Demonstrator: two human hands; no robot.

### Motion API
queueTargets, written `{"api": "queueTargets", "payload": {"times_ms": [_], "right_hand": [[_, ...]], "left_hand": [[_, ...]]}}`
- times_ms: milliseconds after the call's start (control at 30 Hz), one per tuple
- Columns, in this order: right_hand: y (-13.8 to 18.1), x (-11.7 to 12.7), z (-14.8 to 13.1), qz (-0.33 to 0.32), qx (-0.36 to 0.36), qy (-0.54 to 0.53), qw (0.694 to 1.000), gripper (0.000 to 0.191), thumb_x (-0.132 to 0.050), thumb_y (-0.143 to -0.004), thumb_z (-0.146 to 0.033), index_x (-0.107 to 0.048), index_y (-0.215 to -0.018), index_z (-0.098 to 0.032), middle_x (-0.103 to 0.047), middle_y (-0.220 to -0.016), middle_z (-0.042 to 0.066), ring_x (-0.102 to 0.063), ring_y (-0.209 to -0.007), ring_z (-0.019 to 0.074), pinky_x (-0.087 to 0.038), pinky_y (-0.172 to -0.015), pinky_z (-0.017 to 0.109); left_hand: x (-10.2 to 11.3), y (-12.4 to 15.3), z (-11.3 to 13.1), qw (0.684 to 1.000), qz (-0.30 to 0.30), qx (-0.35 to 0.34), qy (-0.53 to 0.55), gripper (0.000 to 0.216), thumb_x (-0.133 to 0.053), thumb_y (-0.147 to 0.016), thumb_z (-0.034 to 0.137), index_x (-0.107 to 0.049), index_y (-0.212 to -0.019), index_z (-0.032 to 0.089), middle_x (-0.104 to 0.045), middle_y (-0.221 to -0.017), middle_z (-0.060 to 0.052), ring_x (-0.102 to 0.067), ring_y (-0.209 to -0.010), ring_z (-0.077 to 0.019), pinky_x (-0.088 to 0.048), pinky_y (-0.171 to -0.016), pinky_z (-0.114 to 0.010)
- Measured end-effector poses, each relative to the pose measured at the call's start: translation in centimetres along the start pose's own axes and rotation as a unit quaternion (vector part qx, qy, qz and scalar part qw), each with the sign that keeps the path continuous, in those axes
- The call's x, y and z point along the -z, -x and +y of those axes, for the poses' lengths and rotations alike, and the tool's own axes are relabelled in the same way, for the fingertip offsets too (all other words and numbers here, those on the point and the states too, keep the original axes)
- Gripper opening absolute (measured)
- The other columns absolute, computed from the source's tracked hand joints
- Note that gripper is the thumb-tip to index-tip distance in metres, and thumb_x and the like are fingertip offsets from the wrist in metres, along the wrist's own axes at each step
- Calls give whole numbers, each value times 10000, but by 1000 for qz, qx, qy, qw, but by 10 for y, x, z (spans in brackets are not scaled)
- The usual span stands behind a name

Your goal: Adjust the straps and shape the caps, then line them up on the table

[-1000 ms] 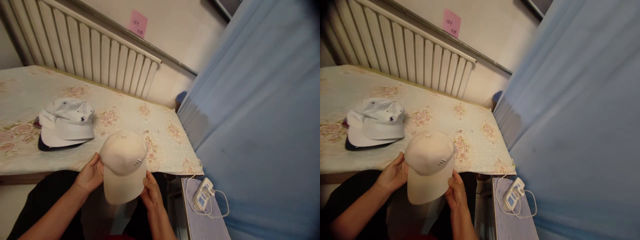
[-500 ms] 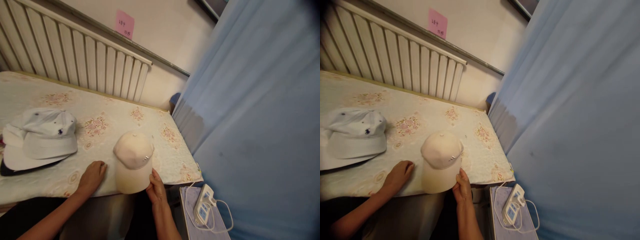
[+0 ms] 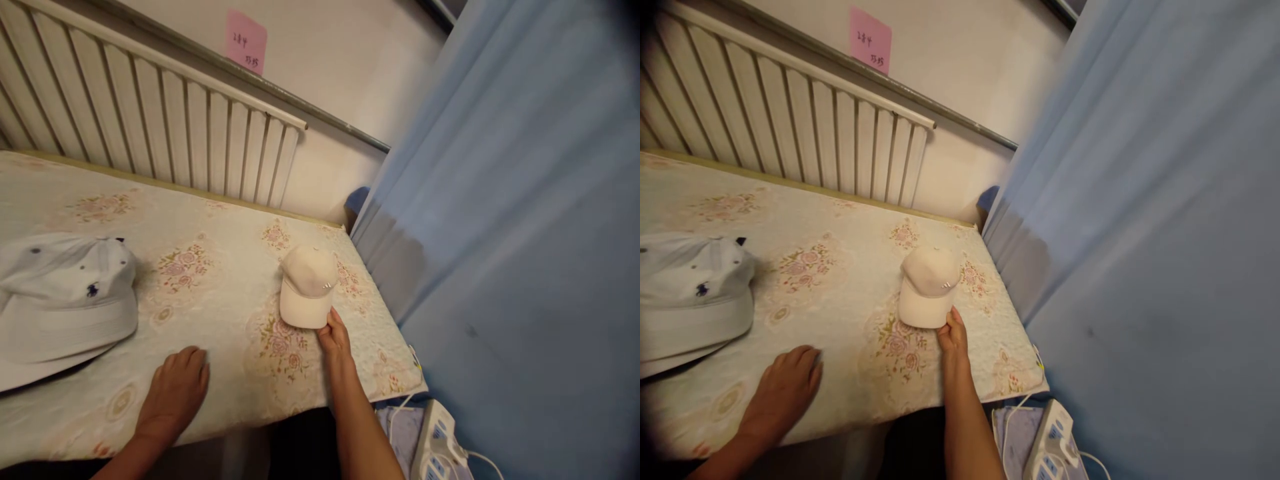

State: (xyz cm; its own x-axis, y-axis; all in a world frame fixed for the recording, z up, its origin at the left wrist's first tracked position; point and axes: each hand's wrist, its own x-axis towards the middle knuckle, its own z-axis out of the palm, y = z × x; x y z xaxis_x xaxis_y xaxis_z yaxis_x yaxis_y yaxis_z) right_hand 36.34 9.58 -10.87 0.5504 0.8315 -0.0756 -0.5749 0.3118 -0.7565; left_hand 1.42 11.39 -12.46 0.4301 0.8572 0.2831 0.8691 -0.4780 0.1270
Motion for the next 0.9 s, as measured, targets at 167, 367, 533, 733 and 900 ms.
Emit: {"api": "queueTargets", "payload": {"times_ms": [167,367,533,733,900], "right_hand": [[-55,-1,1,35,-1,4,999,353,-697,-630,-106,-675,-981,-139,-771,-881,45,-701,-803,166,-565,-828,320],[-98,10,-2,69,0,7,998,327,-634,-632,-46,-662,-945,-136,-760,-828,32,-698,-779,166,-580,-784,327],[-107,28,-11,101,1,16,995,329,-620,-653,-50,-642,-968,-140,-752,-806,22,-700,-772,167,-584,-770,325],[-113,40,-22,121,4,29,992,363,-605,-652,-34,-613,-997,-145,-744,-794,12,-702,-767,162,-586,-771,319],[-126,41,-25,128,2,39,991,356,-600,-642,-31,-601,-971,-167,-736,-776,-17,-696,-734,140,-586,-732,275]], "left_hand": [[-3,-1,-1,1000,-10,13,2,340,-373,-939,295,-646,-1073,144,-615,-1149,-160,-546,-997,-314,-402,-871,-429],[-6,2,-3,1000,6,5,2,362,-381,-937,296,-650,-1098,116,-611,-1170,-178,-539,-1009,-324,-403,-885,-444],[-9,1,-4,1000,12,-3,10,384,-386,-933,295,-658,-1100,83,-612,-1168,-199,-537,-986,-338,-411,-865,-466],[-9,0,-4,1000,10,2,3,368,-392,-930,291,-665,-1087,101,-614,-1169,-193,-552,-992,-331,-415,-869,-454],[-14,2,-6,1000,12,5,-6,367,-387,-933,277,-661,-1107,105,-614,-1173,-177,-544,-996,-314,-413,-880,-444]]}}
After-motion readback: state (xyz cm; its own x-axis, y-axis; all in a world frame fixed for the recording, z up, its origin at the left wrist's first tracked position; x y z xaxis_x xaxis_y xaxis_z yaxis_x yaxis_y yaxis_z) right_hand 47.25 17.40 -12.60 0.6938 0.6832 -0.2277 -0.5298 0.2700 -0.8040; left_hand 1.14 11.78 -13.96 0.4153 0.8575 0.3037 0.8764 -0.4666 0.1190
